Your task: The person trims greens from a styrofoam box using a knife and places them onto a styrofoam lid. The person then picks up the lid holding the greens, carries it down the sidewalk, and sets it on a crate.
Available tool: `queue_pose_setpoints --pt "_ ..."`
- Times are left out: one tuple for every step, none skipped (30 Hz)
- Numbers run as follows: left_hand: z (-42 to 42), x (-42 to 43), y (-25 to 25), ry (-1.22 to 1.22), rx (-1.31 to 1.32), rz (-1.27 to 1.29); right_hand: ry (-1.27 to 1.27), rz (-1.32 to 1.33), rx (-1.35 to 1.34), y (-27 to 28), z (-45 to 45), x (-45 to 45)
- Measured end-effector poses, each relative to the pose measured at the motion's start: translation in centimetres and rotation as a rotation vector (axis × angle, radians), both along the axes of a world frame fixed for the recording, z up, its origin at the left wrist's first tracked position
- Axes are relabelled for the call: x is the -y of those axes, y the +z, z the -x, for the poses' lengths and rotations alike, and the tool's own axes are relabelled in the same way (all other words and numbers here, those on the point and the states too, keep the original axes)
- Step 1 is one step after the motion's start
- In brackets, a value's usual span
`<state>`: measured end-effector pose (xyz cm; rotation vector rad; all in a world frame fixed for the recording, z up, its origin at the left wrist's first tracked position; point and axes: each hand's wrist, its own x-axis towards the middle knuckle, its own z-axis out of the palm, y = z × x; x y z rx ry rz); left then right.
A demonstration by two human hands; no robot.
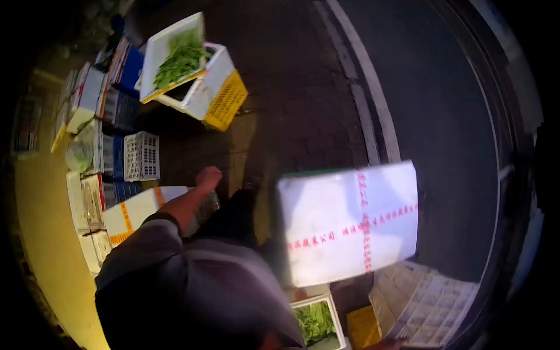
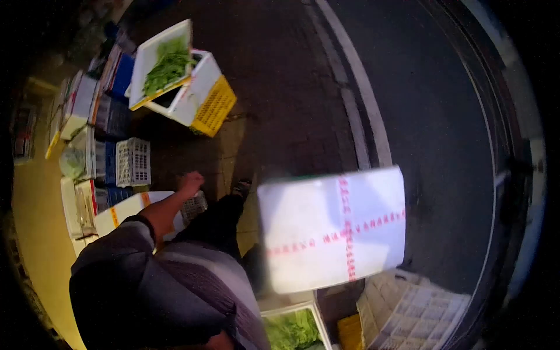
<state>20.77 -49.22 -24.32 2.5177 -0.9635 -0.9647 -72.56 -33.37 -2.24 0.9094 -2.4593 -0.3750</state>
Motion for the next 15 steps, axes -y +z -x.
queue_pose_setpoints --pt "-1.3 0.8 -0.8 0.026 -0.034 -0.019 0.054 0.012 -0.080 2.1 -2.2 1.8" --pt "-2.9 2.1 -1.5 0.047 -0.068 -0.028 0.096 -0.002 -0.151 3.7 -4.5 3.9" --pt "-4.4 3.5 -1.4 0.050 -0.059 -0.101 0.110 0.141 -0.139 5.8 -7.7 6.0" --pt "-5.7 4.7 -1.1 0.045 -0.057 -0.180 0.123 0.245 -0.081 7.2 -11.2 8.8" --pt "-7.2 5.4 -0.7 0.034 -0.054 -0.261 0.134 0.336 -0.025 8.3 -14.5 11.5" --pt "-9.0 5.2 -1.7 0.096 -0.073 -0.195 0.154 0.401 0.028 9.3 -17.3 14.3" --pt "-10.8 4.8 -2.8 0.163 -0.087 -0.124 0.180 0.462 0.081 10.1 -19.9 17.1" --pt "-12.7 4.5 -3.3 0.231 -0.094 -0.050 0.202 0.506 0.142 10.5 -22.3 19.8" --pt "-14.8 4.1 -2.7 0.283 -0.099 -0.023 0.225 0.547 0.203 11.0 -24.8 22.6" --pt "-16.4 3.7 -2.4 0.333 -0.106 0.006 0.248 0.591 0.269 11.4 -26.7 25.1" --pt "-17.8 3.7 -2.0 0.381 -0.112 0.038 0.270 0.630 0.339 11.7 -28.4 27.7" --pt "-19.3 4.0 -1.5 0.422 -0.089 0.022 0.291 0.659 0.407 11.8 -30.2 30.1" --pt "-20.7 4.2 -1.2 0.460 -0.063 0.002 0.308 0.687 0.468 11.9 -31.5 32.1" --pt "-21.7 4.0 -1.2 0.494 -0.039 -0.025 0.323 0.706 0.527 12.1 -32.6 34.1" --pt "-22.8 3.1 -2.7 0.482 0.009 0.055 0.337 0.719 0.583 12.4 -33.7 35.9"
